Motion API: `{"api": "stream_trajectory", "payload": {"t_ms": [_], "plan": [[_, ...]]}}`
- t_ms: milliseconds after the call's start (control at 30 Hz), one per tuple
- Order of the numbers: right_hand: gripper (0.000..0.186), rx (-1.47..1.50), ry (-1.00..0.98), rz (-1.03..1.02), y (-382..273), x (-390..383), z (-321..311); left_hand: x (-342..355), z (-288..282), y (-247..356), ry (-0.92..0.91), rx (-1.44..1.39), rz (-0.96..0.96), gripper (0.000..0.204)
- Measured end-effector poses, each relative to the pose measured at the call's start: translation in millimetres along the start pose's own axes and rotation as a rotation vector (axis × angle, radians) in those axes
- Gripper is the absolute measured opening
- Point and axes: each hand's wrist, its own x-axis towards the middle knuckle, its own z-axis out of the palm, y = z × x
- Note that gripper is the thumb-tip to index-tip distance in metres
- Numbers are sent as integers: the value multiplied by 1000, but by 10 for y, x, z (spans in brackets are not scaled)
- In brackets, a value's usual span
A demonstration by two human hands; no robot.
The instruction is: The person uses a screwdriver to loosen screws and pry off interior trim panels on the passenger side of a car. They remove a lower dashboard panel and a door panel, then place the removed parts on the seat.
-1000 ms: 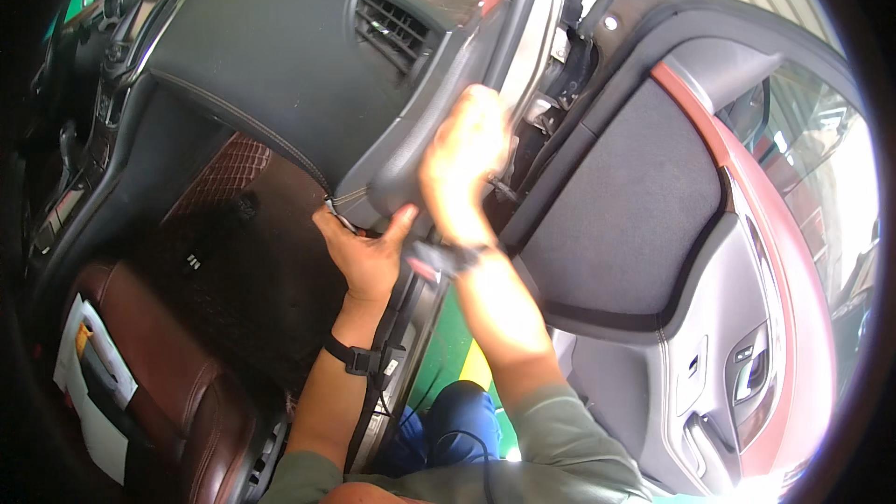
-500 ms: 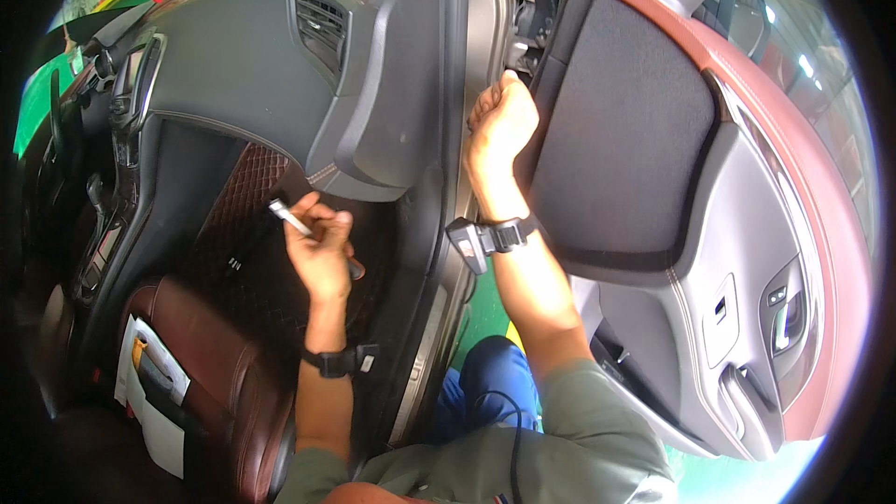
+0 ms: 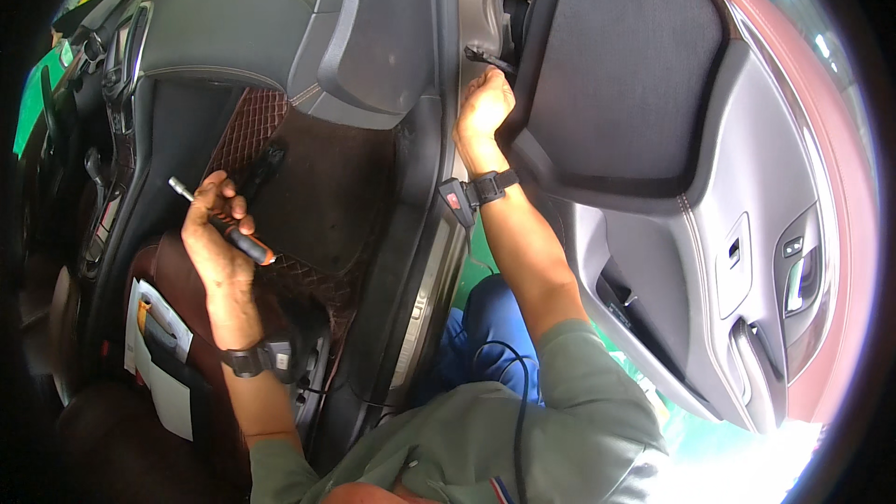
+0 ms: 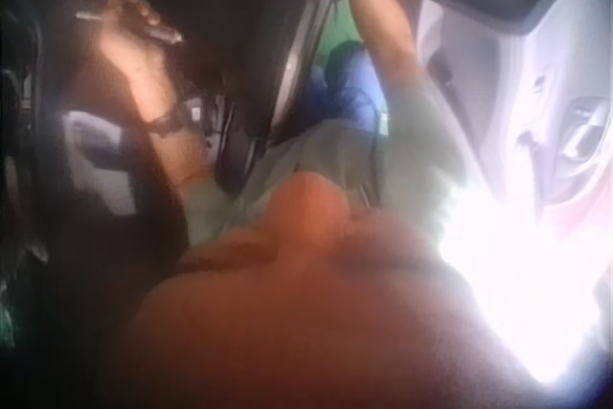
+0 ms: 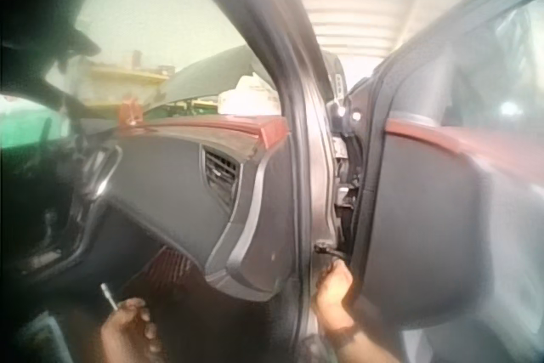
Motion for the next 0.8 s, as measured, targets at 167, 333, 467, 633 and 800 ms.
{"api": "stream_trajectory", "payload": {"t_ms": [167, 333, 467, 633, 800], "plan": [[38, -254, 45, -450, 300, 216, 307, 386, -503, 98, 55, 64, -61, 27], [33, -534, -72, -681, 646, 142, 499, 737, -824, -401, -50, 55, -292, 33], [9, -702, -294, -606, 560, -264, 85, 767, -1034, -731, -149, 143, -503, 39], [40, -764, -683, -172, 439, -952, -698, 838, -1053, -749, -21, 156, -453, 31], [32, -1129, -888, 102, 662, -1246, -978, 936, -1191, -782, 34, 110, -489, 33]]}}
